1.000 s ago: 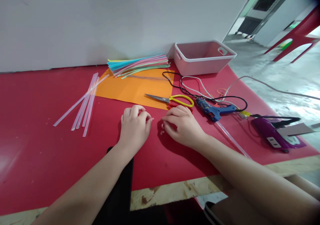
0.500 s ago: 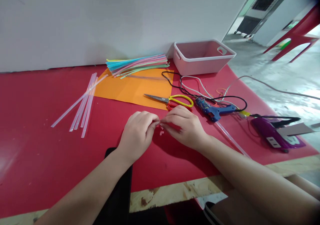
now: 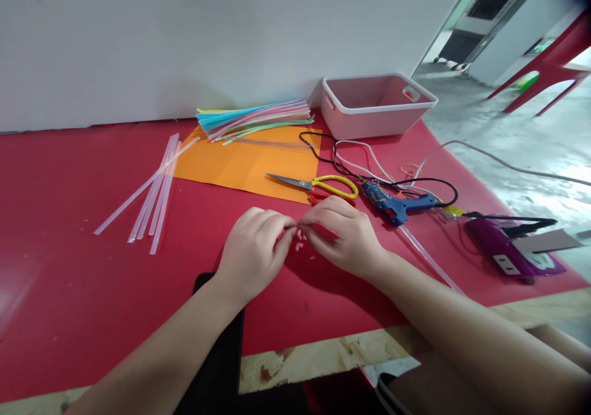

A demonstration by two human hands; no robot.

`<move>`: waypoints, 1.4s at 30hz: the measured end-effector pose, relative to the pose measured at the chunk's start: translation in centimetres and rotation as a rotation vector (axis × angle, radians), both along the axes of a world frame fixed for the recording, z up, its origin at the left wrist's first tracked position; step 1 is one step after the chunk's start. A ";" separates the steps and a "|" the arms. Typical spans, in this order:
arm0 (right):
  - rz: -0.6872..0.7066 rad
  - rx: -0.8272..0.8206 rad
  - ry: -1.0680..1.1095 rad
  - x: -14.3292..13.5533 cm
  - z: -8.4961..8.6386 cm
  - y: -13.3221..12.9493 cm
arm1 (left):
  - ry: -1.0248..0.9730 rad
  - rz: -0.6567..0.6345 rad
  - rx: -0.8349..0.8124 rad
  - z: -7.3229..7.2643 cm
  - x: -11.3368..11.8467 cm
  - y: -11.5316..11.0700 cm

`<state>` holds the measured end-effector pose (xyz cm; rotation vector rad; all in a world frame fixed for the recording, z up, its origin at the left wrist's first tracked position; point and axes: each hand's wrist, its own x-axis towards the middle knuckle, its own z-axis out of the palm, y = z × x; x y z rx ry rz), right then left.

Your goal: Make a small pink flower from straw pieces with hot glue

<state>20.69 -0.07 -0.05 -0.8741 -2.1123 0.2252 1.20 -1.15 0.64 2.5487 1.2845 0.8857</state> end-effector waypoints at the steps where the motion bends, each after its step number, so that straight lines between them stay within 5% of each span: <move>1: 0.002 0.006 -0.002 0.0 0.0 0.0 | 0.000 -0.002 0.014 0.0 0.0 0.0; 10: -0.041 0.070 -0.051 -0.3 -0.1 -0.2 | -0.026 0.024 0.011 0.1 0.2 -0.3; 18: -0.034 0.069 -0.062 -0.6 -0.4 -0.1 | -0.150 0.125 -0.194 0.2 0.6 -0.6; 42: -0.085 0.123 -0.133 -0.7 -0.4 -0.3 | -0.100 0.131 -0.064 0.2 0.9 -0.7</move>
